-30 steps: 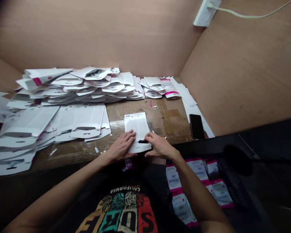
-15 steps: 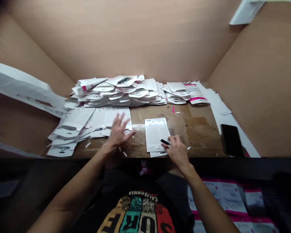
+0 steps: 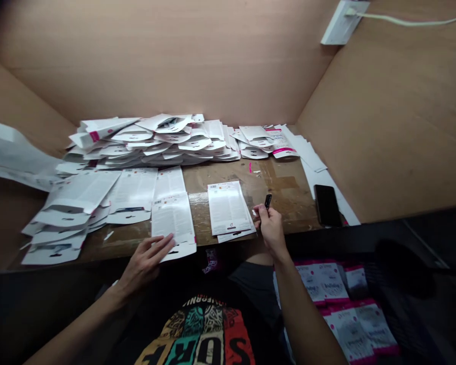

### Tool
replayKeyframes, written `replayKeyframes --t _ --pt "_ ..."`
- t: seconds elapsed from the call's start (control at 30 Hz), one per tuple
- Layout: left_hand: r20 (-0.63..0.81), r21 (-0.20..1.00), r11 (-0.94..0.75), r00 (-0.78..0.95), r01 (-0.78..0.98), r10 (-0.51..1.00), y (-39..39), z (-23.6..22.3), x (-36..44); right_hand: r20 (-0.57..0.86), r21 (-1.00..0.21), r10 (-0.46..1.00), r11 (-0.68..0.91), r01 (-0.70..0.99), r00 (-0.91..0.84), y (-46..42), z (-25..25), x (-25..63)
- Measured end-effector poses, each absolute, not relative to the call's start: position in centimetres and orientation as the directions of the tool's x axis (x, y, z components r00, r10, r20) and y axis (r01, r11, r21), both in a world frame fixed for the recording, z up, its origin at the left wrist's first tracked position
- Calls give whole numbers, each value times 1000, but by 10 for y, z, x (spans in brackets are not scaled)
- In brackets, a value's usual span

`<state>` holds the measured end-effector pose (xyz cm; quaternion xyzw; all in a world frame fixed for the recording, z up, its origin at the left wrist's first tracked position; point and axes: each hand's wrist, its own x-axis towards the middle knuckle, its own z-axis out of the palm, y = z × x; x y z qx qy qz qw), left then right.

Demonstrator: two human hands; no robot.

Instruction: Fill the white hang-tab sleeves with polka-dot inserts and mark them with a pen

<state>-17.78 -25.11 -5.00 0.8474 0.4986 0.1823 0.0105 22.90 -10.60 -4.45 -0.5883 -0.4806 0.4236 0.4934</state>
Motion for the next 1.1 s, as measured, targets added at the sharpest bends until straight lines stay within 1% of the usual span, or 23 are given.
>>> replayKeyframes --t 0.07,0.1,0.17,0.2,0.23,0.3,0.37,0.43,0.5,0.57,0.67,0.8,0.93,1.03,1.1 --pt "457 276 -516 361 811 813 -243 -46 -170 -162 -981 972 -142 -129 168 -104 -43 230" --pt "519 300 -518 318 801 793 -236 -43 -160 -206 -961 968 -172 -218 142 -103 -41 231" --pt "584 321 -523 270 789 766 -215 -37 -131 -259 -920 963 -222 -324 76 -102 -35 231" --pt "582 321 -533 281 783 763 -202 -36 -113 -270 -906 962 -238 -351 46 -102 -33 230" --pt "542 321 -537 313 781 780 -189 -35 -94 -270 -900 963 -244 -360 23 -101 -30 229" --pt "391 307 -551 425 776 816 -164 -39 -60 -243 -919 970 -226 -324 13 -99 -27 226" --pt "256 286 -539 479 792 840 -144 -47 -38 -195 -958 980 -183 -223 35 -96 -29 221" --pt "203 274 -534 495 800 845 -133 -54 -28 -155 -984 987 -151 -95 39 -92 -35 218" --pt "205 286 -554 515 782 833 -128 -58 -27 -141 -990 990 -142 10 24 -89 -42 215" --pt "217 303 -574 531 761 819 -127 -60 -29 -143 -988 989 -144 54 23 -86 -50 214" --pt "224 322 -580 535 748 814 -126 -60 -32 -145 -988 989 -146 47 26 -84 -57 213" --pt "221 357 -555 510 751 831 -125 -59 -31 -145 -989 989 -145 38 -15 -82 -60 213" --pt "213 388 -534 491 751 845 -124 -61 -30 -169 -985 986 -168 51 -17 -81 -61 210" --pt "213 400 -530 487 748 847 -123 -63 -31 -199 -979 978 -196 58 -62 -79 -61 210" --pt "216 411 -526 481 745 849 -123 -63 -32 -226 -974 967 -224 31 -113 -77 -59 212"
